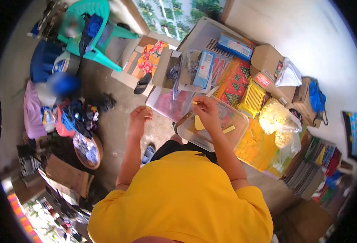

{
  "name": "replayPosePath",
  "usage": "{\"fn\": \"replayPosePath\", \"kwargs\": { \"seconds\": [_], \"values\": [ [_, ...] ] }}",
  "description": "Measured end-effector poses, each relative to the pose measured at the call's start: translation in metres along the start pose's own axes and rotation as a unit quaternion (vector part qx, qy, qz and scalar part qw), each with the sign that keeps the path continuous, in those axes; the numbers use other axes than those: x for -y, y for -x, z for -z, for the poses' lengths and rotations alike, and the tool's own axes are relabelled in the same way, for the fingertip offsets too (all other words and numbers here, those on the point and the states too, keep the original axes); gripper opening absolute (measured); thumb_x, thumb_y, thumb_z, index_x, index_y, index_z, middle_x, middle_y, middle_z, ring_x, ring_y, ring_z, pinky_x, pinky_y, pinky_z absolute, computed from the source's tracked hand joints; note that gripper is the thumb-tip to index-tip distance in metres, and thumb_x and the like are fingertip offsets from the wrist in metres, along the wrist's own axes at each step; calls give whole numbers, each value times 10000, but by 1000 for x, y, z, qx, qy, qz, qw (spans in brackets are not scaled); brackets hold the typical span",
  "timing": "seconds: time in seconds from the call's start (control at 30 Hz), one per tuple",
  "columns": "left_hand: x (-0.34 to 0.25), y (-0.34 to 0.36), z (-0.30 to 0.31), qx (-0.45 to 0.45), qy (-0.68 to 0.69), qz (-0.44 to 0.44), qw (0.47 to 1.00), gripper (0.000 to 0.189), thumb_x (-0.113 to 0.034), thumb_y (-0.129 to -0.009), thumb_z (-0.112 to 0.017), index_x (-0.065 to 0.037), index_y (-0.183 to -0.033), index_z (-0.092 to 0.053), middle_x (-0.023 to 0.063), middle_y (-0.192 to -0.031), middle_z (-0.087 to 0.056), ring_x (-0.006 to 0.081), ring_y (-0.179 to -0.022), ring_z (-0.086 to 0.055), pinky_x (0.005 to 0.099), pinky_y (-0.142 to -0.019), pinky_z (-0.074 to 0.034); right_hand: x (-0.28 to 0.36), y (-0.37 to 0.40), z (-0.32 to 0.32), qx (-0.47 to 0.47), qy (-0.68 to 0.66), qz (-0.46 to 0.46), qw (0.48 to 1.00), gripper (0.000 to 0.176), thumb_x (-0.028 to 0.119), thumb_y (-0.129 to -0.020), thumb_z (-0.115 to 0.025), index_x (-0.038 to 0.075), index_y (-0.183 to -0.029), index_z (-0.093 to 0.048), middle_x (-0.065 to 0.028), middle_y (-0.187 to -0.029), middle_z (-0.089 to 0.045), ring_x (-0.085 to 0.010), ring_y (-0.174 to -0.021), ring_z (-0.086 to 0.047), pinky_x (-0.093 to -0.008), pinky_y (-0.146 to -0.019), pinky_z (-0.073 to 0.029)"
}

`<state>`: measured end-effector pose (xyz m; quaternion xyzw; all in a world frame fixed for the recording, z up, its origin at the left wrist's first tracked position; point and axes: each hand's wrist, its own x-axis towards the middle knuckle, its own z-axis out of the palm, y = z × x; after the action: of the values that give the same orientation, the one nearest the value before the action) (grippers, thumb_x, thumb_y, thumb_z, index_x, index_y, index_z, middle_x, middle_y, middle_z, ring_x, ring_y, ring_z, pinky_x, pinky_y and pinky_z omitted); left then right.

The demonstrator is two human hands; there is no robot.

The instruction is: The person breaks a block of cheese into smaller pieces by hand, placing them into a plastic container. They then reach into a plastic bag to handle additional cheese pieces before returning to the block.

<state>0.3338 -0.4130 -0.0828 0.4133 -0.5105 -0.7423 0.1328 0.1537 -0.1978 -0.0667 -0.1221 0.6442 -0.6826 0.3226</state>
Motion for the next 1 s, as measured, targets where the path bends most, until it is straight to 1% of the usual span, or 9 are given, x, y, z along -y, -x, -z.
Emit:
{"fn": "replayPosePath", "kwargs": {
  "seconds": [0.13, 0.23, 0.33, 0.47, 0.57, 0.63, 0.77, 0.97, 1.0],
  "values": [
    [-16, 40, 5, -72, 101, -32, 992, 88, -100, -821, -641, -32, -872, -620, 28, -750, -621, 105, -659, -590, 247, -600, -475, -15, -11, 4, 64, -10, -61, 996, 238, -8, -799, -621, -22, -1037, -605, -46, -907, -625, -102, -822, -600, -231, -763, -481],
    [5, 75, 8, -81, 134, -27, 987, 79, -94, -827, -634, -43, -881, -607, 41, -778, -623, 126, -672, -597, 269, -613, -488, -29, -20, 11, 106, -152, -153, 971, 217, -27, -817, -585, -12, -1032, -611, -66, -942, -627, -145, -859, -624, -252, -802, -509],
    [22, 103, 7, -96, 151, -17, 984, 67, -88, -834, -624, -44, -878, -599, 47, -787, -621, 135, -676, -600, 282, -619, -496, -23, -16, 11, 122, -146, -154, 970, 227, -25, -836, -558, -18, -1057, -607, -82, -962, -633, -159, -866, -633, -261, -814, -518],
    [33, 134, 5, -106, 174, -18, 979, 66, -104, -833, -624, -51, -860, -596, 46, -780, -615, 137, -670, -591, 284, -621, -492, -26, -7, 18, 128, -120, -145, 974, 229, 21, -852, -572, -6, -1077, -608, -54, -955, -635, -140, -843, -630, -251, -771, -526],
    [35, 150, 7, -107, 180, -1, 978, 93, -148, -842, -610, -57, -853, -596, 38, -770, -606, 133, -664, -571, 284, -620, -479, -24, 5, 22, 93, -32, -110, 989, 189, 70, -857, -599, 16, -1036, -626, -37, -882, -637, -94, -756, -613, -225, -688, -517],
    [39, 153, 14, -105, 184, 28, 977, 120, -179, -848, -598, -59, -850, -596, 31, -764, -599, 130, -660, -556, 283, -618, -470, -32, 5, 30, 81, 79, -55, 992, 190, 94, -849, -609, 9, -1017, -635, -39, -844, -637, -93, -733, -607, -225, -667, -505],
    [28, 156, 26, -67, 174, 7, 982, 144, -188, -843, -584, -47, -858, -604, 33, -770, -602, 130, -659, -552, 282, -618, -464, -47, 5, 42, 20, 266, 32, 963, 198, 111, -830, -610, -18, -976, -642, -54, -791, -636, -102, -704, -605, -239, -652, -492],
    [22, 170, 47, -63, 159, -12, 985, 196, -180, -846, -564, -14, -933, -620, 54, -801, -617, 138, -665, -564, 288, -625, -470, -77, -1, 58, 28, 322, 96, 942, 221, 107, -822, -596, -25, -995, -631, -55, -813, -633, -112, -692, -599, -260, -649, -495],
    [22, 171, 48, -61, 162, -9, 985, 199, -181, -847, -561, -13, -936, -620, 53, -803, -615, 139, -667, -564, 288, -626, -470, -72, 3, 55, 32, 252, 44, 966, 228, 116, -829, -594, -19, -1010, -627, -51, -821, -631, -114, -693, -598, -259, -648, -496]
  ]
}}
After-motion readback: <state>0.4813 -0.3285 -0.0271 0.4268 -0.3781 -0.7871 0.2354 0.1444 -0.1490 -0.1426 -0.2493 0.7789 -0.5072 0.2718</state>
